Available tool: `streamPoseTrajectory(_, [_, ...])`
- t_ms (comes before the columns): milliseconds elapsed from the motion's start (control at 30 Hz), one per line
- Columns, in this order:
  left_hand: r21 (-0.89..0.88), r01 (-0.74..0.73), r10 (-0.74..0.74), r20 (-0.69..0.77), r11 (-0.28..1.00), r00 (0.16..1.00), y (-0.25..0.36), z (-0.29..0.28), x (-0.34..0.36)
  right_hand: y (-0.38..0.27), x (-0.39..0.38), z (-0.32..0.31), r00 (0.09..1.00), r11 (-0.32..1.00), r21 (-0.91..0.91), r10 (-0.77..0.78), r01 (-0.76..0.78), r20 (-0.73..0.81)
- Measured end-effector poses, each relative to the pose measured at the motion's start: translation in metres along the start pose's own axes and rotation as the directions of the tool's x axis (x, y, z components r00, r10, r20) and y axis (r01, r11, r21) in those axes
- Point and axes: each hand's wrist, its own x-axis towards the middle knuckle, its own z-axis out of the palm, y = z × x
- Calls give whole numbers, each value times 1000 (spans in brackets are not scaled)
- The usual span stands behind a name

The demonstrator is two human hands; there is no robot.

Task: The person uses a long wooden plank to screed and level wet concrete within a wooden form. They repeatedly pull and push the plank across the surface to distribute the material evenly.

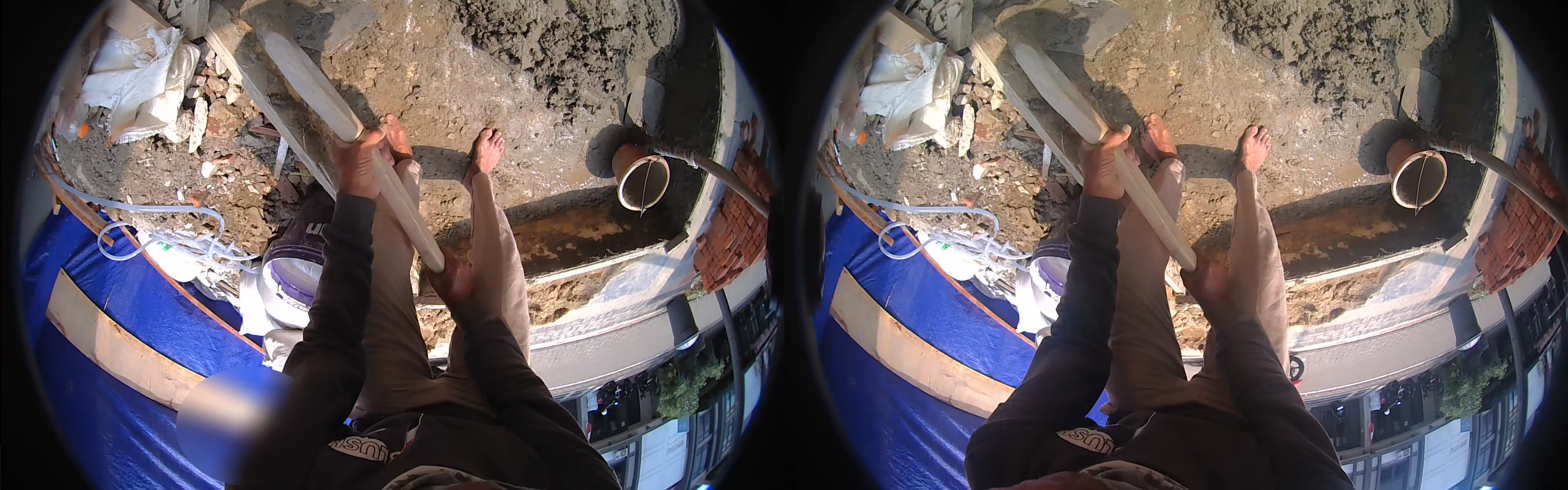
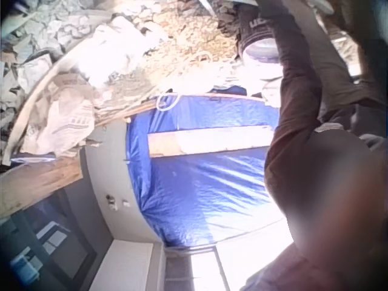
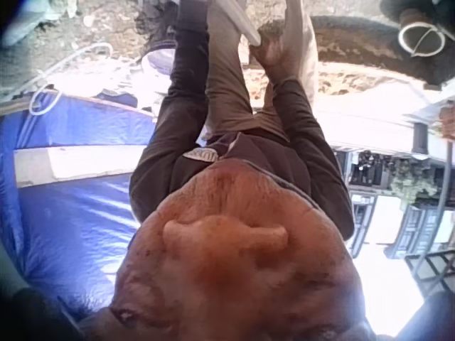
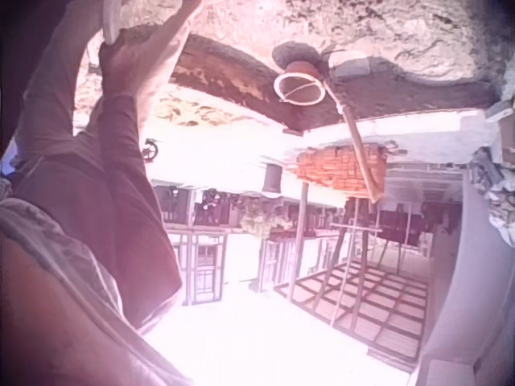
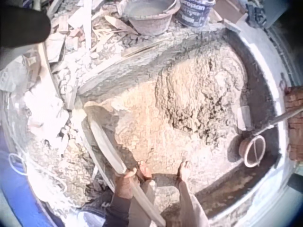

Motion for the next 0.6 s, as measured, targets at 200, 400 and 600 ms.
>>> streamPoseTrajectory(200, [34,-321,322,-16,946,947,80,36,-13,-43,54,-14,965,961,133,-254,243,70])
streamPoseTrajectory(400, [55,-265,268,-55,963,962,48,17,65,-24,105,7,964,965,81,-255,249,80])
streamPoseTrajectory(600, [261,-68,124,-203,963,971,-18,-33,109,-23,37,31,982,974,225,-21,-22,187])
